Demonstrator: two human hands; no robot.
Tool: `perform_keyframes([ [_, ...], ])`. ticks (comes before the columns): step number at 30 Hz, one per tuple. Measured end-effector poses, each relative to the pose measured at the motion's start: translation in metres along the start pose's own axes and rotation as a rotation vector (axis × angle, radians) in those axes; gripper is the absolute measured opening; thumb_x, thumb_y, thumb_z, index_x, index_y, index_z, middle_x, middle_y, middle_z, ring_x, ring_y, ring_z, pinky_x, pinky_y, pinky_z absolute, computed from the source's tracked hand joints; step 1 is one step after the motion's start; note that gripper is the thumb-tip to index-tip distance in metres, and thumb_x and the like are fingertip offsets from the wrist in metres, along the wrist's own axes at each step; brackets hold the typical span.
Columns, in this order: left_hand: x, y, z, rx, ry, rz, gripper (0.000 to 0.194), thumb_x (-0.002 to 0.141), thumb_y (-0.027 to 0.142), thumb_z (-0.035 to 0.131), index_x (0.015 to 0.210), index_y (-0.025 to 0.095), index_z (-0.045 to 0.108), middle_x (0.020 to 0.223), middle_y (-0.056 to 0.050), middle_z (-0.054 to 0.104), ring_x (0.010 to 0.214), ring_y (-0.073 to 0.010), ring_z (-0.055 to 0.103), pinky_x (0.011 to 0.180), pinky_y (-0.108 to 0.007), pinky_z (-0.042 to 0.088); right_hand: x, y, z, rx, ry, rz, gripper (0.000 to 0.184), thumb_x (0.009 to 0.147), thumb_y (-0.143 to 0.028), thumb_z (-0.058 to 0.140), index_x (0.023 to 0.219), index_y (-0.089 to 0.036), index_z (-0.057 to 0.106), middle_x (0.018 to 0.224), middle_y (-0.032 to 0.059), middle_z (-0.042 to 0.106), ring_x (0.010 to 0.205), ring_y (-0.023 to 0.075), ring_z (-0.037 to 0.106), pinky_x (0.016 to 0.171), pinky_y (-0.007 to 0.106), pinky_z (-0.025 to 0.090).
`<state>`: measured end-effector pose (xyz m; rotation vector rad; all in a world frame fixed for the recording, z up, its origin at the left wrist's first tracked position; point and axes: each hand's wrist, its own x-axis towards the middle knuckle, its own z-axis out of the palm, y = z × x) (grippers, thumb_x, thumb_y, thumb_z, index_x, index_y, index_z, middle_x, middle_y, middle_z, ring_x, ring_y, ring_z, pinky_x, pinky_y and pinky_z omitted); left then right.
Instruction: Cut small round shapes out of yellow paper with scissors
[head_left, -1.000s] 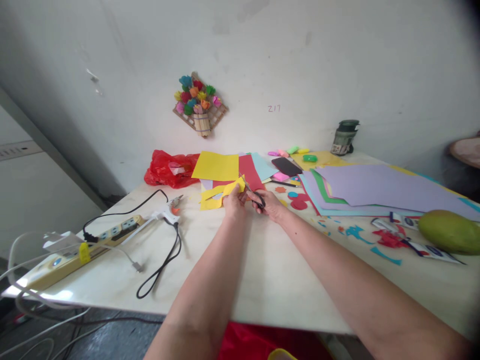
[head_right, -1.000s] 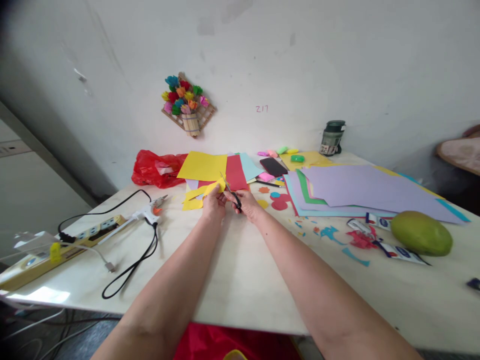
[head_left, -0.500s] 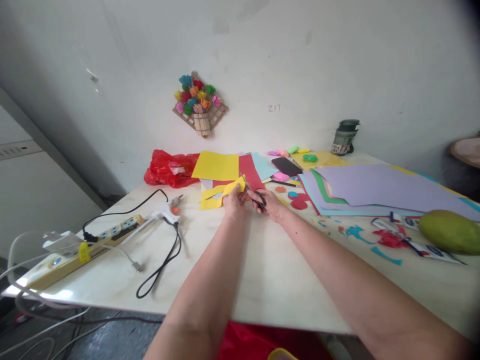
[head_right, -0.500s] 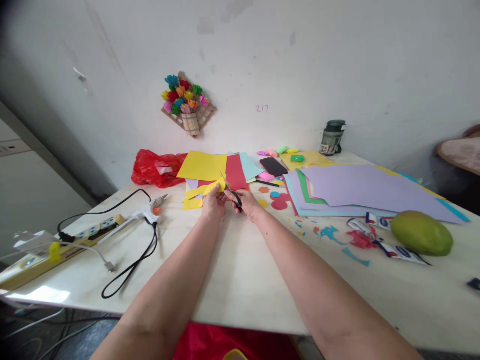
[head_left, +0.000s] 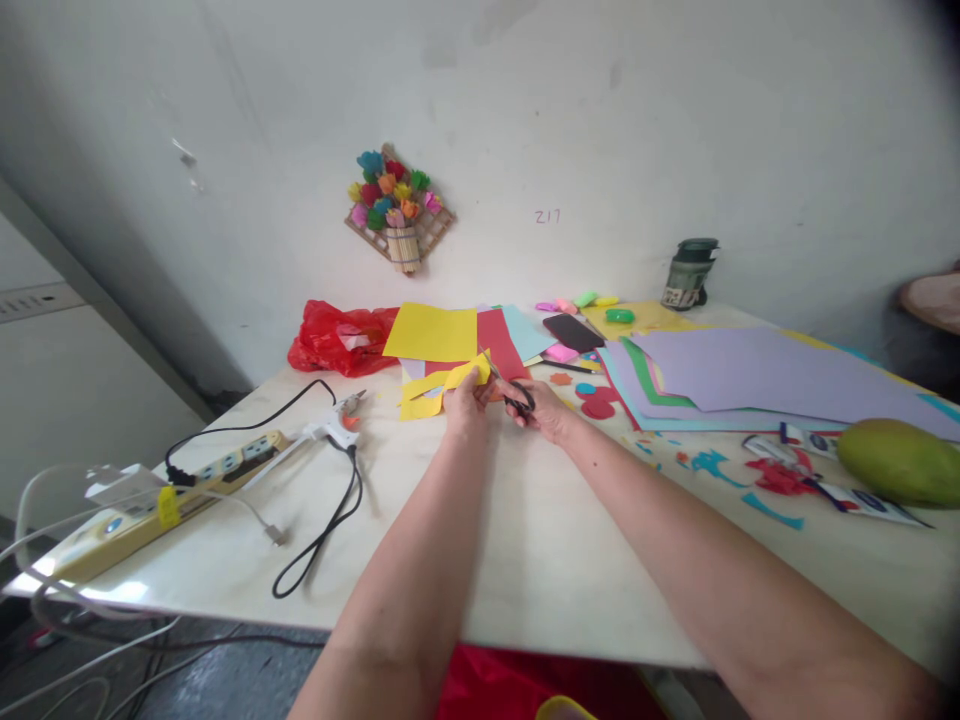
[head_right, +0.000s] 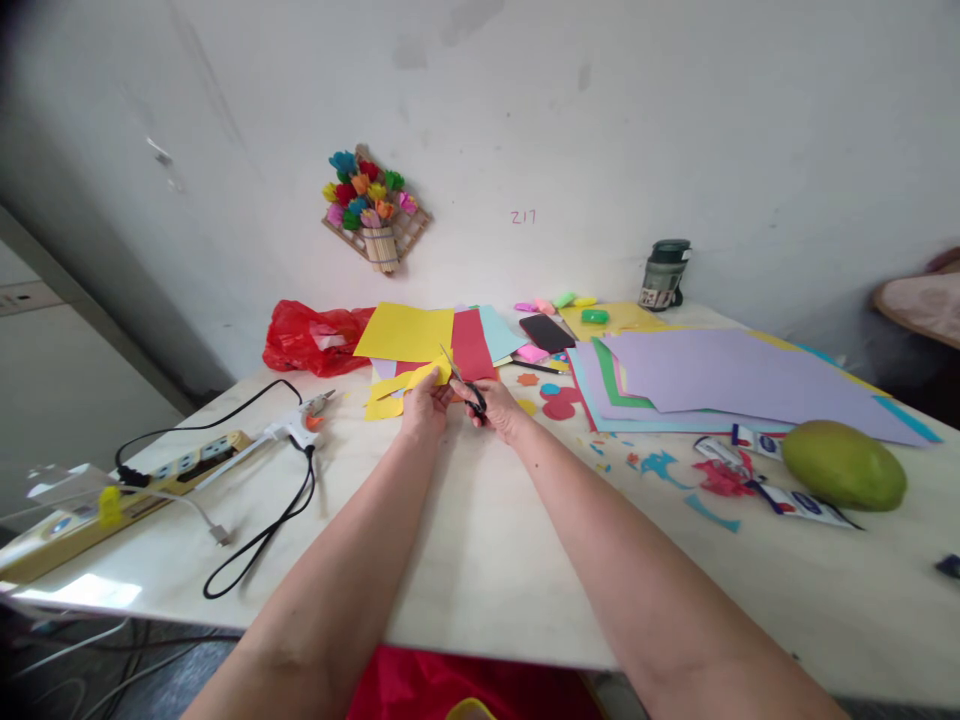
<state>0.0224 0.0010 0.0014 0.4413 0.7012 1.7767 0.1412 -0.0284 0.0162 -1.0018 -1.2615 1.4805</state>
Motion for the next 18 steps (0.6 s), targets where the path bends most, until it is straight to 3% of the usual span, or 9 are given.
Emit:
perform_keyframes([
  [9, 0.0001, -0.0022, -0.0017, -0.004, -0.037, 0.013, 0.006, 0.072, 0.012, 0.069, 0.074, 0.015, 0.064, 0.072, -0.006, 0.072, 0.068, -0.017, 0.07, 0.071, -0.029, 0.057, -0.0015, -0.0017, 0.0022, 0.001, 0.008, -0.005, 0.053, 0.054, -0.061, 0.082, 0.064, -0.018, 0.052, 0.047, -0.0053, 0.05, 0.037, 0.0047, 0.04, 0.035, 0.019, 0.025],
  [18, -0.002, 0.0007, 0.0018, -0.005, 0.005, -0.019, 0.011, 0.071, 0.011, 0.071, 0.074, 0.015, 0.061, 0.072, -0.007, 0.071, 0.069, -0.0183, 0.07, 0.072, -0.03, 0.057, -0.0006, -0.0007, 0.0025, 0.021, 0.021, -0.005, 0.055, 0.049, -0.058, 0.085, 0.063, -0.018, 0.051, 0.047, -0.0057, 0.05, 0.038, 0.0038, 0.039, 0.036, 0.018, 0.027],
])
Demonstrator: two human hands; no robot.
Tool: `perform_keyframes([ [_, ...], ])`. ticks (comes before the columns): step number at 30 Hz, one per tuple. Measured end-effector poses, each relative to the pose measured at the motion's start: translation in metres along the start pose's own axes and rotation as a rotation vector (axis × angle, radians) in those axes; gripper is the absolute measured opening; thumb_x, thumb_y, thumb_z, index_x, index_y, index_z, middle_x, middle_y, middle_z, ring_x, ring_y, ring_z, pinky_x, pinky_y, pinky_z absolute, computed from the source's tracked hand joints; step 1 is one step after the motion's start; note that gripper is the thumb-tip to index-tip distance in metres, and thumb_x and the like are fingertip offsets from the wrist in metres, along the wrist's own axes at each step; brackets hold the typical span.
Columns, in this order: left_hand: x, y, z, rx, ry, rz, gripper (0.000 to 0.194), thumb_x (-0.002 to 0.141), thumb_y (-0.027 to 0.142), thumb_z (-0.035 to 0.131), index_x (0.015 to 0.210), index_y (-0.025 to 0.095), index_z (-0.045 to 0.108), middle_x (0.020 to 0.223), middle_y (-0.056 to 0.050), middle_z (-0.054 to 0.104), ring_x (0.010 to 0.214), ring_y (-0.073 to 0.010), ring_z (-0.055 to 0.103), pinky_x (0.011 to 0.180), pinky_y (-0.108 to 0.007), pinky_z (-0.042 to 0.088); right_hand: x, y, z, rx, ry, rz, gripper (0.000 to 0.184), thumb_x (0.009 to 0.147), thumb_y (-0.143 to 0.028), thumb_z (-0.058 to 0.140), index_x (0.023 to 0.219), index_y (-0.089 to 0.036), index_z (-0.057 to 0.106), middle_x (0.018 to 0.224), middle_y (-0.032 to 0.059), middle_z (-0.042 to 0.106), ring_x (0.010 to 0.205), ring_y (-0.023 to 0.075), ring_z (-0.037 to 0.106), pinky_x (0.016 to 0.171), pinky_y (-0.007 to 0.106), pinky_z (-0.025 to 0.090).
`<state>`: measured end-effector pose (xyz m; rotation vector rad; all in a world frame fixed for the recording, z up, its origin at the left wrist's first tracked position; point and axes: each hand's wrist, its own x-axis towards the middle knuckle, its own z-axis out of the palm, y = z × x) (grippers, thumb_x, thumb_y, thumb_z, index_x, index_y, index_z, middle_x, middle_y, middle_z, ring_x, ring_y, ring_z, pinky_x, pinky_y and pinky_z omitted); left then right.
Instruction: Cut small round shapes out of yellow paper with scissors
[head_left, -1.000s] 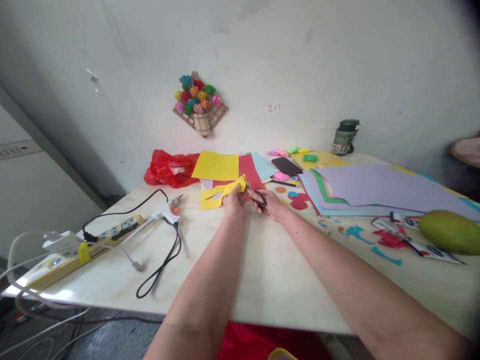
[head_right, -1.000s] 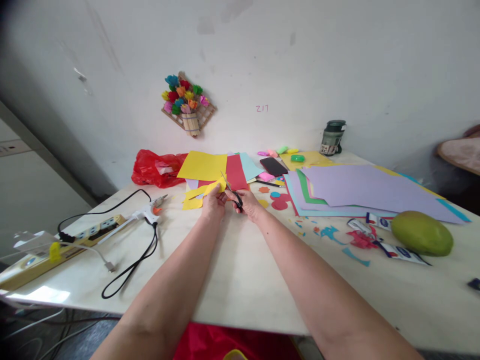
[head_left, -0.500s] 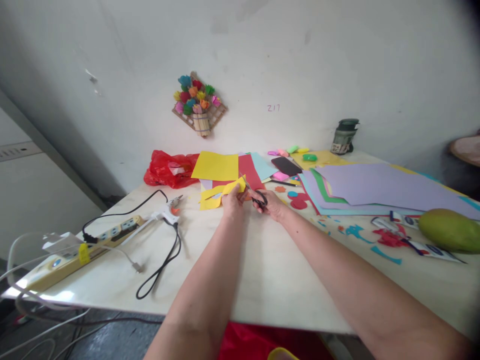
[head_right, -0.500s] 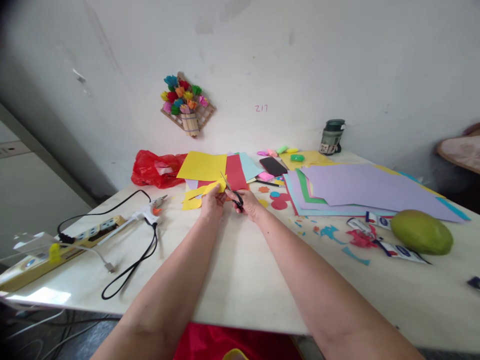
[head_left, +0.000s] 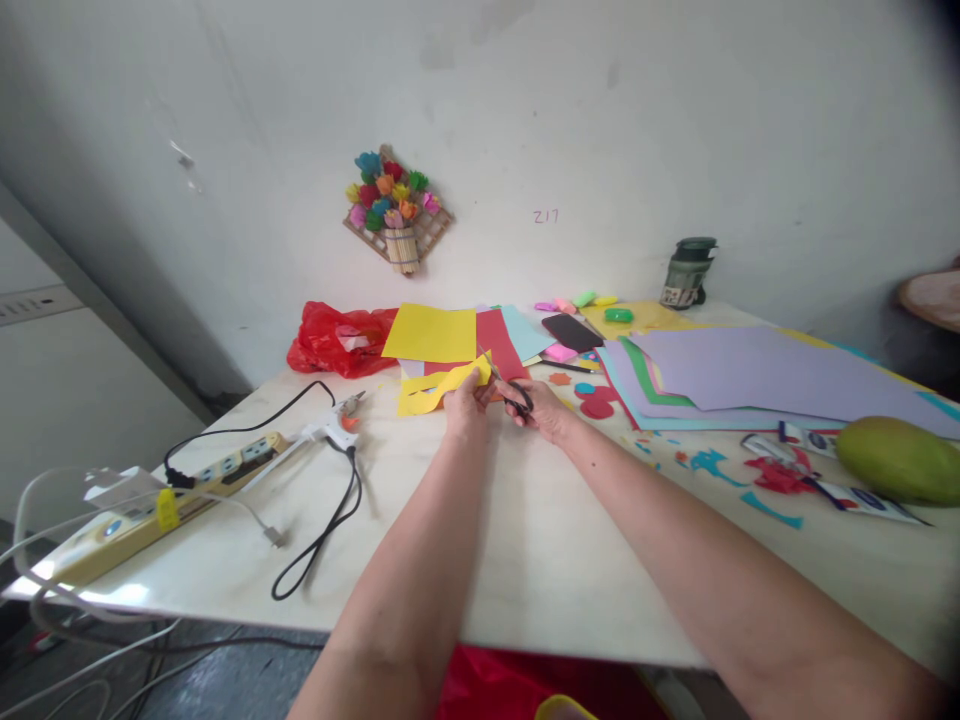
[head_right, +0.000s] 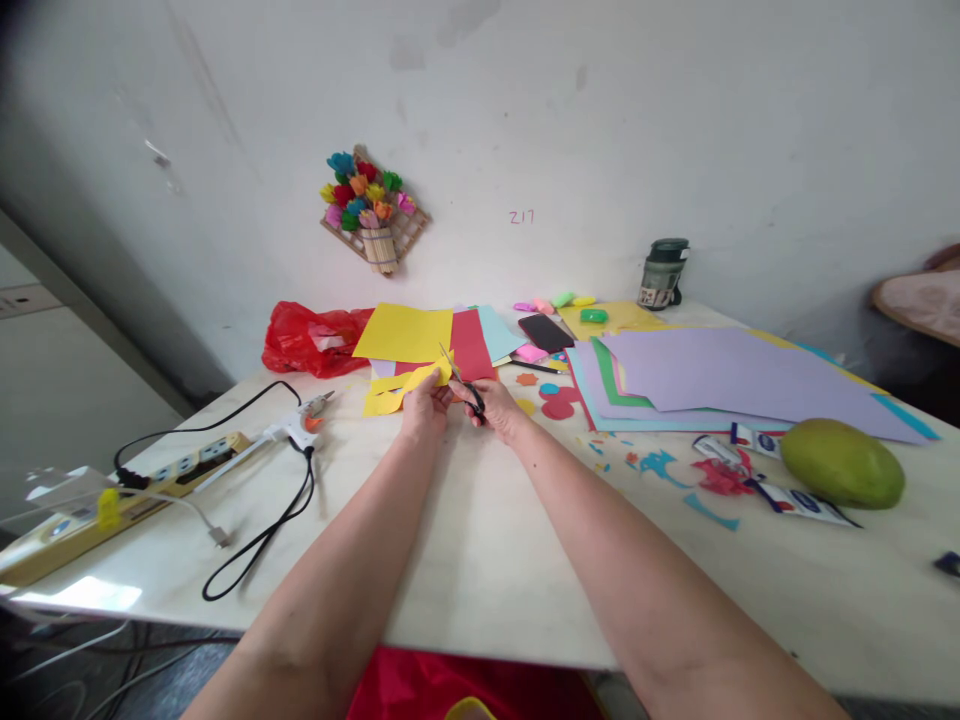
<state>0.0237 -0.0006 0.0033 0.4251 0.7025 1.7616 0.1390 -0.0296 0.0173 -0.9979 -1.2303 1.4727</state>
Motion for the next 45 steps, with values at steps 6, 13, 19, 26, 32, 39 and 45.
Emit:
perform_keyframes([
  [6, 0.0009, -0.0011, -0.0021, 0.009, -0.022, 0.008, 0.01, 0.071, 0.012, 0.071, 0.074, 0.013, 0.062, 0.072, -0.007, 0.071, 0.068, -0.0173, 0.07, 0.072, -0.029, 0.056, 0.0019, 0.0022, -0.0005, -0.005, -0.006, -0.018, 0.053, 0.052, -0.057, 0.084, 0.062, -0.018, 0.05, 0.047, -0.0058, 0.05, 0.037, 0.0036, 0.04, 0.036, 0.018, 0.027],
  [13, 0.0032, -0.0022, -0.0028, 0.004, -0.022, 0.017, 0.011, 0.07, 0.013, 0.071, 0.075, 0.014, 0.062, 0.072, -0.006, 0.071, 0.068, -0.0171, 0.07, 0.073, -0.03, 0.056, 0.0048, 0.0055, -0.0016, -0.009, -0.006, -0.03, 0.049, 0.055, -0.053, 0.084, 0.063, -0.017, 0.051, 0.048, -0.0058, 0.05, 0.037, 0.0036, 0.04, 0.036, 0.018, 0.026],
  [19, 0.0035, -0.0011, -0.0019, 0.003, 0.006, 0.01, 0.013, 0.071, 0.011, 0.07, 0.078, 0.015, 0.059, 0.07, -0.004, 0.069, 0.068, -0.0171, 0.07, 0.074, -0.03, 0.056, 0.0047, 0.0059, -0.002, -0.006, -0.017, -0.035, 0.045, 0.059, -0.049, 0.084, 0.063, -0.017, 0.051, 0.047, -0.0053, 0.049, 0.038, 0.0039, 0.039, 0.036, 0.018, 0.026],
  [26, 0.0032, 0.0001, -0.0019, 0.014, -0.007, -0.005, 0.008, 0.075, 0.012, 0.068, 0.079, 0.013, 0.061, 0.072, -0.005, 0.069, 0.067, -0.0166, 0.069, 0.072, -0.029, 0.055, 0.006, 0.0066, -0.0034, -0.012, -0.027, -0.018, 0.048, 0.056, -0.051, 0.085, 0.064, -0.017, 0.052, 0.048, -0.0055, 0.05, 0.038, 0.0032, 0.039, 0.037, 0.016, 0.027],
  [32, 0.0013, 0.0018, -0.001, 0.03, 0.015, -0.011, 0.011, 0.074, 0.013, 0.07, 0.078, 0.014, 0.06, 0.071, -0.004, 0.067, 0.067, -0.0165, 0.069, 0.072, -0.03, 0.054, 0.0073, 0.0087, -0.0051, -0.026, -0.046, -0.022, 0.048, 0.057, -0.052, 0.084, 0.066, -0.016, 0.054, 0.049, -0.0056, 0.05, 0.039, 0.0033, 0.039, 0.037, 0.017, 0.026],
  [39, 0.0018, 0.0019, -0.0002, 0.037, 0.015, -0.014, 0.011, 0.076, 0.015, 0.068, 0.083, 0.015, 0.059, 0.069, -0.002, 0.067, 0.065, -0.0154, 0.069, 0.068, -0.027, 0.053, 0.0071, 0.0083, -0.0049, -0.037, -0.052, -0.017, 0.046, 0.057, -0.051, 0.084, 0.066, -0.016, 0.055, 0.049, -0.0052, 0.05, 0.038, 0.0037, 0.039, 0.036, 0.017, 0.025],
  [45, 0.0036, 0.0001, -0.001, 0.091, -0.038, -0.09, 0.013, 0.077, 0.021, 0.07, 0.082, 0.016, 0.059, 0.066, -0.004, 0.068, 0.058, -0.0159, 0.066, 0.059, -0.026, 0.051, 0.0067, 0.0079, -0.0035, -0.042, -0.021, -0.031, 0.047, 0.057, -0.051, 0.085, 0.066, -0.017, 0.055, 0.048, -0.0057, 0.049, 0.037, 0.0038, 0.039, 0.037, 0.018, 0.026],
])
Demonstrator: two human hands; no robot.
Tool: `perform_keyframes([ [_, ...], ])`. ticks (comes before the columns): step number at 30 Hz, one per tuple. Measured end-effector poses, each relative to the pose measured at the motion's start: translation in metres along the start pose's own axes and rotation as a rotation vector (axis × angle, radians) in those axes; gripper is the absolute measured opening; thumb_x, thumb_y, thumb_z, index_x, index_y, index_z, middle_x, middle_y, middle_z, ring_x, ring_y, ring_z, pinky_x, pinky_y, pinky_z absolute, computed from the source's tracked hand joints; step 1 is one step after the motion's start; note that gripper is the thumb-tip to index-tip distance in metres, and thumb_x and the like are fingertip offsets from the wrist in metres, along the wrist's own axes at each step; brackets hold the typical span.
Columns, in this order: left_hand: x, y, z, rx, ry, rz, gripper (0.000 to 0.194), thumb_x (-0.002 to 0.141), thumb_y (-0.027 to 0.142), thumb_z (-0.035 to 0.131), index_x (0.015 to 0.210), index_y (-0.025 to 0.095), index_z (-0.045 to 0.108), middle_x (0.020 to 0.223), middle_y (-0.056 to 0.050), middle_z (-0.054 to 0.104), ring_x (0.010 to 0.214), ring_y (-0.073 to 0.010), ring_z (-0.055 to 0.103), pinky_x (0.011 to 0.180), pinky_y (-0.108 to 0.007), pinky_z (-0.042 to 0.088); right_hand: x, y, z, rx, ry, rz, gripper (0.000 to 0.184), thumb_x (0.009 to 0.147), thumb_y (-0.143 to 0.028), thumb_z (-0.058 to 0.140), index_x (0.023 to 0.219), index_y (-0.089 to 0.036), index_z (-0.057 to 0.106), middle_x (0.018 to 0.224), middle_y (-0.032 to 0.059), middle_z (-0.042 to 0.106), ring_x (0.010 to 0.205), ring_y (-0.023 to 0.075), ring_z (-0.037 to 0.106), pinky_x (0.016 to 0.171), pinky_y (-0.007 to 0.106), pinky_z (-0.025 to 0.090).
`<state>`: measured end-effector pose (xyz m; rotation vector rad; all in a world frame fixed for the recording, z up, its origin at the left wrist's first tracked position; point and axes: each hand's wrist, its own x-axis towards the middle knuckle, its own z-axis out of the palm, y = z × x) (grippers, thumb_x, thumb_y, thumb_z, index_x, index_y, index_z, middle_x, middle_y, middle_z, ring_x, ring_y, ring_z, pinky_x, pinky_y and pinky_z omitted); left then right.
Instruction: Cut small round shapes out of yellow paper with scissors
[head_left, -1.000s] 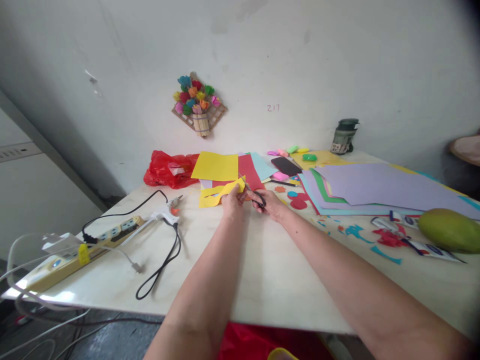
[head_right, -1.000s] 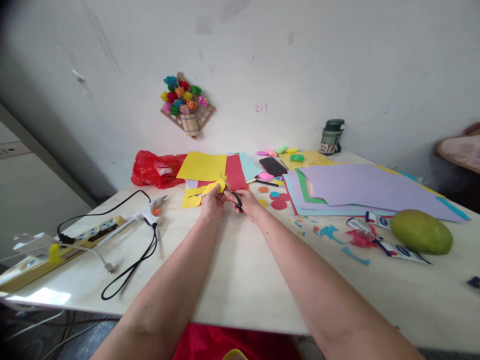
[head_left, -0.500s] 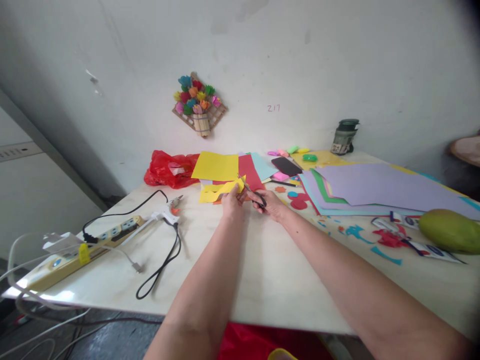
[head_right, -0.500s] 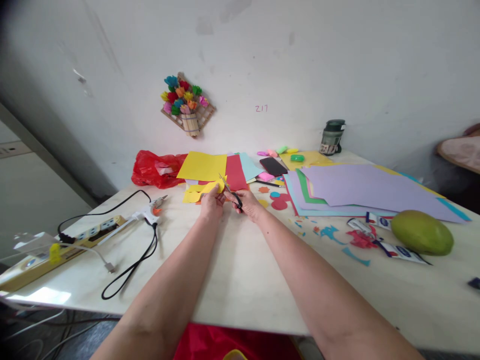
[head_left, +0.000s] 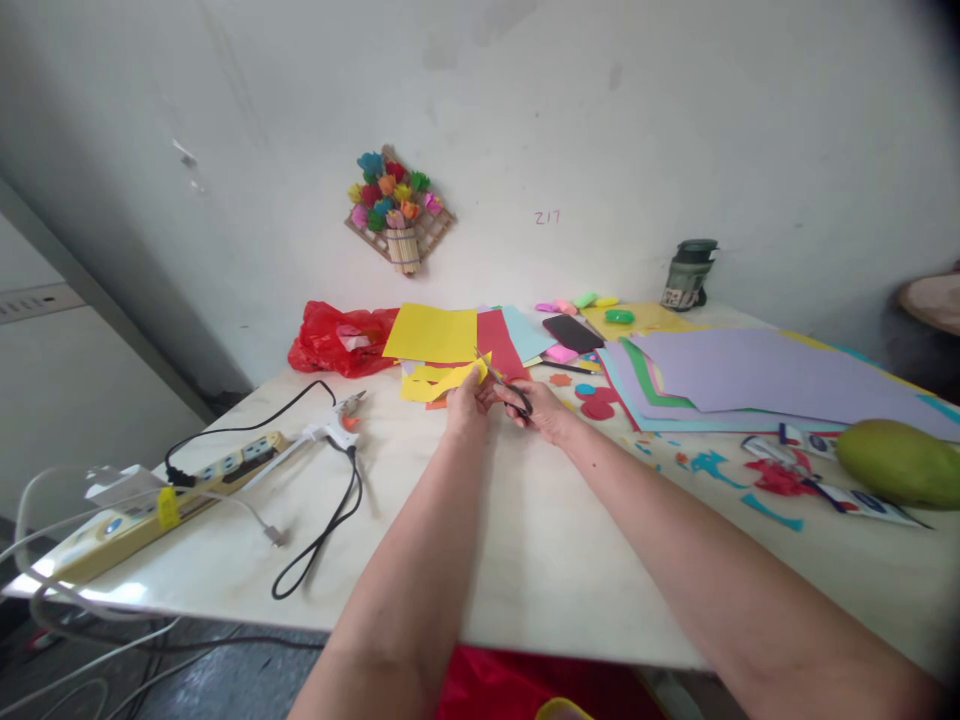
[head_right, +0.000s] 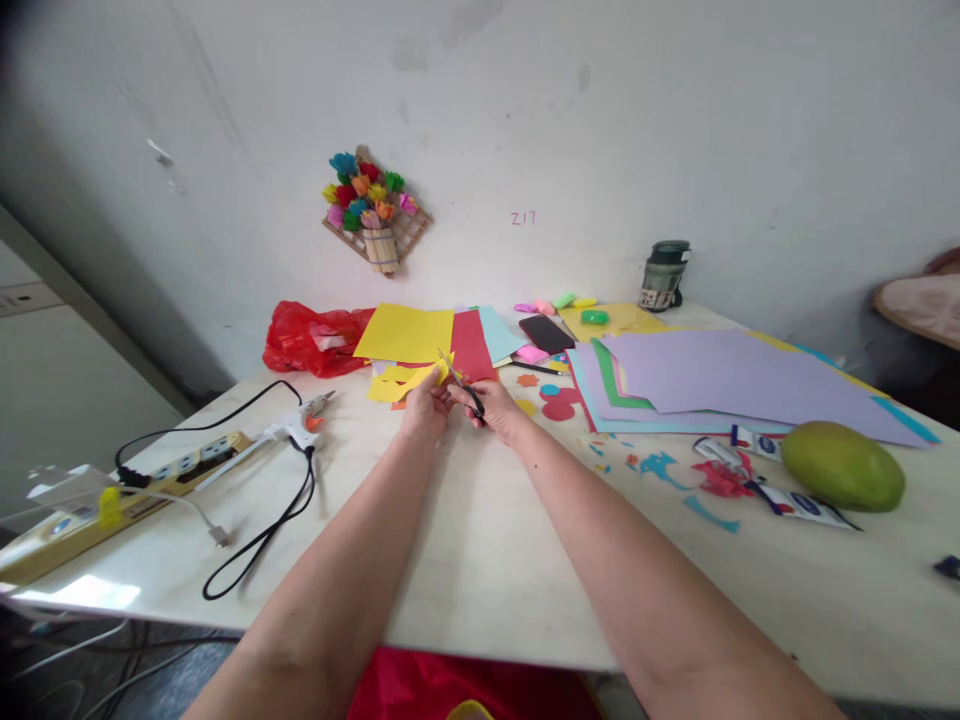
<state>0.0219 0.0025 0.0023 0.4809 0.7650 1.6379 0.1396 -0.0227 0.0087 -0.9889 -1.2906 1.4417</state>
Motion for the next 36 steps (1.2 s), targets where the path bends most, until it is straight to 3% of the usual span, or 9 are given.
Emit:
perform_keyframes([
  [11, -0.001, 0.0, -0.001, -0.035, 0.042, 0.084, 0.011, 0.075, 0.014, 0.07, 0.079, 0.016, 0.06, 0.068, -0.002, 0.067, 0.064, -0.0144, 0.067, 0.067, -0.026, 0.053, 0.003, 0.003, -0.001, 0.005, -0.035, -0.006, 0.045, 0.059, -0.051, 0.084, 0.066, -0.017, 0.054, 0.048, -0.0055, 0.05, 0.038, 0.0043, 0.04, 0.036, 0.018, 0.027],
  [29, 0.0, -0.001, 0.0, -0.033, 0.038, 0.058, 0.013, 0.073, 0.014, 0.071, 0.079, 0.015, 0.06, 0.068, -0.002, 0.067, 0.064, -0.0146, 0.068, 0.067, -0.025, 0.053, -0.007, -0.01, 0.003, 0.006, 0.006, 0.055, 0.047, 0.059, -0.051, 0.084, 0.065, -0.018, 0.052, 0.047, -0.006, 0.049, 0.037, 0.0041, 0.04, 0.036, 0.018, 0.027],
  [36, -0.004, 0.0, 0.003, -0.041, 0.015, 0.064, 0.017, 0.07, 0.014, 0.074, 0.078, 0.015, 0.059, 0.07, -0.003, 0.068, 0.065, -0.0149, 0.068, 0.069, -0.027, 0.053, -0.004, -0.005, 0.001, 0.005, -0.007, 0.006, 0.051, 0.057, -0.058, 0.082, 0.064, -0.018, 0.051, 0.048, -0.0054, 0.051, 0.036, 0.005, 0.042, 0.033, 0.018, 0.024],
])
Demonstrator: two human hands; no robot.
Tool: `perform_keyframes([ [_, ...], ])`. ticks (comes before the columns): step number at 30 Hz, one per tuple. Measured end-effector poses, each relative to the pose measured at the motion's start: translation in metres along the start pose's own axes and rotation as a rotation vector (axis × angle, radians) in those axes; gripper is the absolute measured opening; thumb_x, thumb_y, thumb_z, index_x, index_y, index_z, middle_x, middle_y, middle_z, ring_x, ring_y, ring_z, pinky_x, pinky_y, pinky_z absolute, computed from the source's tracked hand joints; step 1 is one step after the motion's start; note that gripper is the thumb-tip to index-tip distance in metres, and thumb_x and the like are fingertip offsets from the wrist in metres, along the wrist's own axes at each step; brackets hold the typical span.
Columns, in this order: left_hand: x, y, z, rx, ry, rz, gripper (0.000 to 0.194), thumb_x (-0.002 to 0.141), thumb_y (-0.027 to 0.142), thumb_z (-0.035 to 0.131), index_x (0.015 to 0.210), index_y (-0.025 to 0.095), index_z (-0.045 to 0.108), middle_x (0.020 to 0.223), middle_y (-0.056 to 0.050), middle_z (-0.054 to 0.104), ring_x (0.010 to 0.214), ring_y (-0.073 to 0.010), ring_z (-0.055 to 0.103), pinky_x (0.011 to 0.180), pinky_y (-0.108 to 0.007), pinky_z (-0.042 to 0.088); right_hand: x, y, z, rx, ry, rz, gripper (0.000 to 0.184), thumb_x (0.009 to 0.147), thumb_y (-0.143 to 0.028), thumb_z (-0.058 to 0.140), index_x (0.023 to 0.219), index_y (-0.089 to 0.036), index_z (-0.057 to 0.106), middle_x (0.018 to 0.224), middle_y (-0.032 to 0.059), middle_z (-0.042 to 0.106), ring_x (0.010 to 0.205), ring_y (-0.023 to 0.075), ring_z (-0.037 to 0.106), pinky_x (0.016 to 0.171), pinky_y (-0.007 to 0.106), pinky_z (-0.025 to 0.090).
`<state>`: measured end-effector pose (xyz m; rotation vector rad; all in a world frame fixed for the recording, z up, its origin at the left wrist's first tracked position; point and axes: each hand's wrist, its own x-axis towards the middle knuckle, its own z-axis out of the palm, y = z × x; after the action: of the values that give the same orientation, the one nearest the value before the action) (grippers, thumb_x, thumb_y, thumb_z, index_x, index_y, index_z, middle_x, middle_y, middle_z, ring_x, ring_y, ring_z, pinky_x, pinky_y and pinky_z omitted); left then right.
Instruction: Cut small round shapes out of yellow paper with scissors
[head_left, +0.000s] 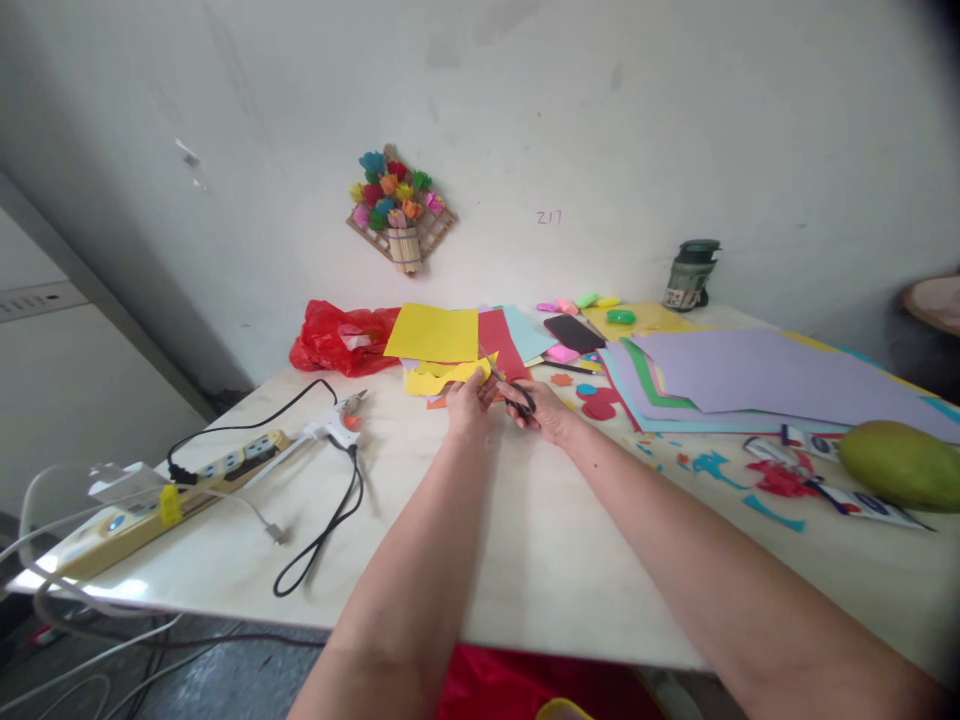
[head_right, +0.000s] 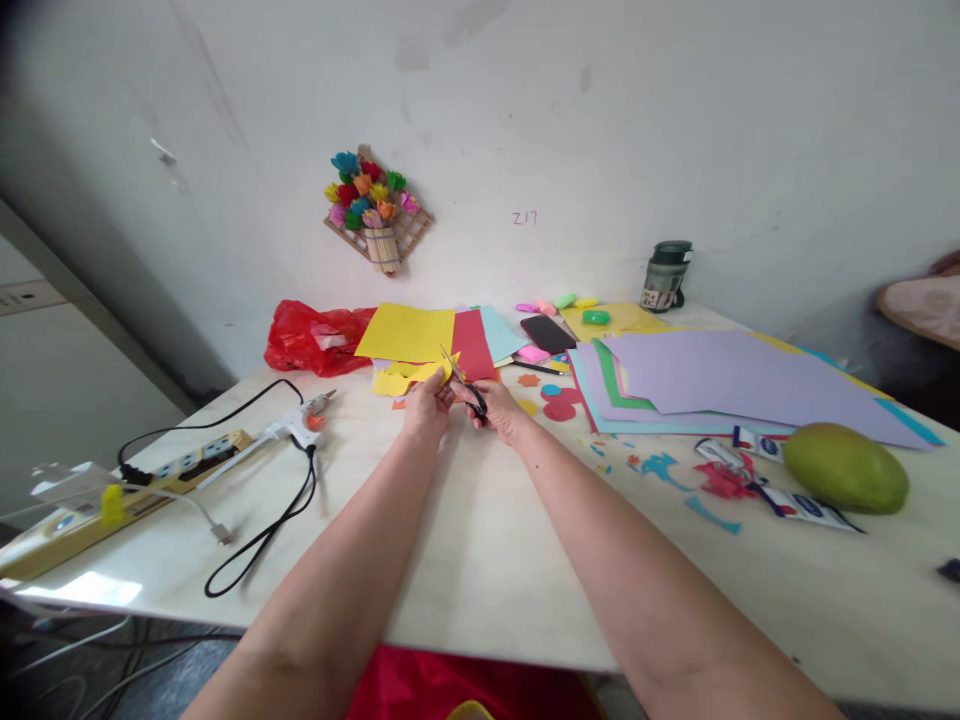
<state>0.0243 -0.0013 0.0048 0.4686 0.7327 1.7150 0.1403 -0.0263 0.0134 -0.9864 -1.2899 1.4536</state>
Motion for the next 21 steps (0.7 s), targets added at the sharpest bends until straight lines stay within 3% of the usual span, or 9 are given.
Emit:
perform_keyframes([
  [21, -0.001, -0.0005, 0.0002, 0.006, 0.008, -0.002, 0.02, 0.069, 0.015, 0.077, 0.08, 0.016, 0.059, 0.071, -0.002, 0.068, 0.067, -0.0153, 0.068, 0.071, -0.028, 0.052, 0.0019, 0.0022, -0.0005, -0.008, 0.026, 0.009, 0.048, 0.058, -0.053, 0.083, 0.064, -0.018, 0.052, 0.048, -0.0057, 0.05, 0.037, 0.0043, 0.041, 0.037, 0.018, 0.029],
])
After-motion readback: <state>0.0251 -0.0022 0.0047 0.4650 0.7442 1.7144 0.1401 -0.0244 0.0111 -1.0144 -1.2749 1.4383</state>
